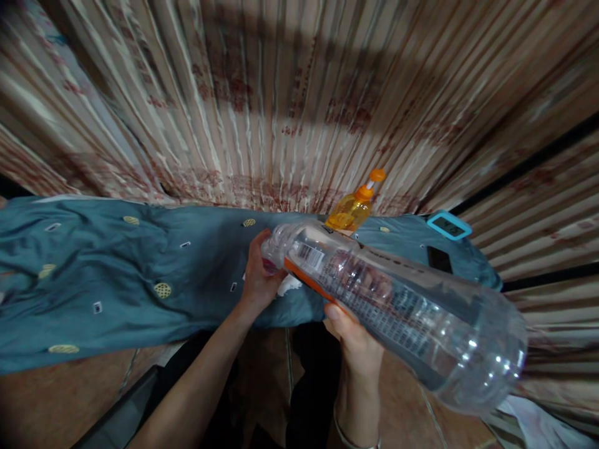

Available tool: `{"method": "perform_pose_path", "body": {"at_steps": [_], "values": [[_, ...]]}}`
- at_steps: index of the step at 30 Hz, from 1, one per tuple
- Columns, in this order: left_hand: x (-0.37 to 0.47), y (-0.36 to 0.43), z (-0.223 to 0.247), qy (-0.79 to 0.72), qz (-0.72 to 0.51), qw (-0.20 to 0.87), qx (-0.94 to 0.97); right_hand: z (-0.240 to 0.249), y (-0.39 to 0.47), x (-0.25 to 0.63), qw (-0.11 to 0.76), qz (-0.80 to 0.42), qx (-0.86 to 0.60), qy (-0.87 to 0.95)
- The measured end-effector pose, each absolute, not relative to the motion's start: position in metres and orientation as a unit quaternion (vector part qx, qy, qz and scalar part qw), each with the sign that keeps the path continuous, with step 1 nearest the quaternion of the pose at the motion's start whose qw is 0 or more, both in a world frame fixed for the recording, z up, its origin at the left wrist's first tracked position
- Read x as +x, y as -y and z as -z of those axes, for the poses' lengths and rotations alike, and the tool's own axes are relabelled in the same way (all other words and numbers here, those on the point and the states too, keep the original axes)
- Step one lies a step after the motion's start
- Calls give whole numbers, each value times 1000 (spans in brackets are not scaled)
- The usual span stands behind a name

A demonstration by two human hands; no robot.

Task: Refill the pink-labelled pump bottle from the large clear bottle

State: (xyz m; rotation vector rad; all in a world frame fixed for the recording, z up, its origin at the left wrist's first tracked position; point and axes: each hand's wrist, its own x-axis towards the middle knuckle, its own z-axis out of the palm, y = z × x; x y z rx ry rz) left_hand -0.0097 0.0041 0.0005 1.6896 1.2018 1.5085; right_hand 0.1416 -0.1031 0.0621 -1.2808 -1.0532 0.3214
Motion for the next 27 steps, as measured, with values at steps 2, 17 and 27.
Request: {"method": "perform_pose_path", "body": {"at_steps": [2, 17, 27], "values": [[-9, -4, 0, -453, -563, 284, 631, -56, 105, 144, 671, -131, -565, 462], [-8, 0, -5, -464, -553, 280, 633, -49, 109, 145, 678, -115, -554, 469], [-8, 3, -7, -456, -555, 288, 633, -55, 103, 145, 673, -87, -557, 479]]}}
